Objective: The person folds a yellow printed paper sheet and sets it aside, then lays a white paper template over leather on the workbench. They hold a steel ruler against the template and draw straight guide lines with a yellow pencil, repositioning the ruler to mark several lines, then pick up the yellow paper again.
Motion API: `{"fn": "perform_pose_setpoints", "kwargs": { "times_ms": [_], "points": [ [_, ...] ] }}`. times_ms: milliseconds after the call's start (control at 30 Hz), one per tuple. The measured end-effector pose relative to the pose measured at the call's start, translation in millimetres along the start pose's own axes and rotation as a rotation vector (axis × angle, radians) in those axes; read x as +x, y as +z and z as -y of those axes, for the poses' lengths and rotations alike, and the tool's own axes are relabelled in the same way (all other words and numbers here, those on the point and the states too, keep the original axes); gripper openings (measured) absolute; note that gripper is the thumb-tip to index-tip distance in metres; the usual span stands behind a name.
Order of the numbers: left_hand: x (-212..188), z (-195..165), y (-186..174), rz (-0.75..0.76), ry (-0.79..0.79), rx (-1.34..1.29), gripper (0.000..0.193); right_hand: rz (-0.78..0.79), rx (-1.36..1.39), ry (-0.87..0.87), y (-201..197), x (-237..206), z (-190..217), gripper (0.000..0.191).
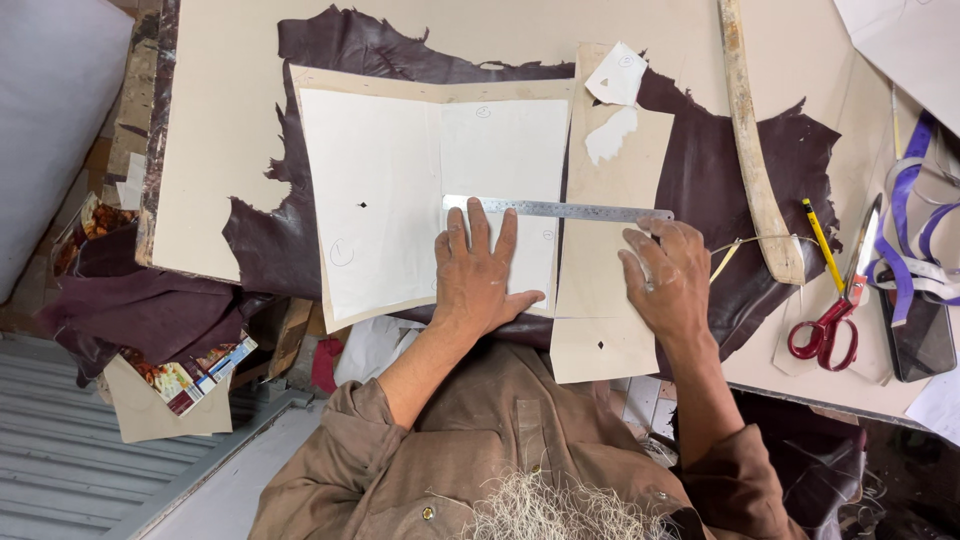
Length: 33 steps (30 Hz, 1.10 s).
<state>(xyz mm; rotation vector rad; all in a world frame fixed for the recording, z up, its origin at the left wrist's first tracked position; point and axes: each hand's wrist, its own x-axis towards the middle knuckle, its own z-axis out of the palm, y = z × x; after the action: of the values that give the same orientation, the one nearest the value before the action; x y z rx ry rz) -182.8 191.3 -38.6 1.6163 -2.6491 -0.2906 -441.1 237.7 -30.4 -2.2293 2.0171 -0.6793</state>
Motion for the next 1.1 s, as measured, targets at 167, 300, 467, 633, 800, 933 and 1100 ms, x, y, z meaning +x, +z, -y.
{"fn": "perform_pose_setpoints", "kwargs": {
  "times_ms": [167,300,467,633,800,933,1100],
  "points": [
    [-0.1,0.5,-1.6,0.029,0.0,0.016,0.121,-0.041,-0.015,0.022,5.3,-2.4,2.6,0.03],
    [-0.2,0.2,-2.8,0.031,0.006,0.026,0.121,0.043,-0.09,0.049,16.3,2.5,-1.7,0.052],
    [-1.4,0.7,-3.7,0.035,0.002,0.029,0.122,0.109,-0.196,0.048,40.8,-1.4,3.1,0.067],
    [-2.9,4.5,-0.1,0.056,0.006,0.028,0.118,0.151,-0.238,0.088,53.3,-6.7,7.9,0.065],
    [-5.6,11.9,14.9,-0.108,-0.01,-0.049,0.103,0.197,-0.243,0.119,54.7,-4.2,9.5,0.067],
    [-1.1,16.1,26.9,-0.171,-0.051,-0.074,0.092,0.163,-0.206,0.103,52.5,2.4,13.7,0.065],
    [3.7,20.3,23.2,-0.194,-0.11,-0.079,0.086,0.17,-0.274,0.09,48.7,11.4,24.2,0.07]
  ]
}}
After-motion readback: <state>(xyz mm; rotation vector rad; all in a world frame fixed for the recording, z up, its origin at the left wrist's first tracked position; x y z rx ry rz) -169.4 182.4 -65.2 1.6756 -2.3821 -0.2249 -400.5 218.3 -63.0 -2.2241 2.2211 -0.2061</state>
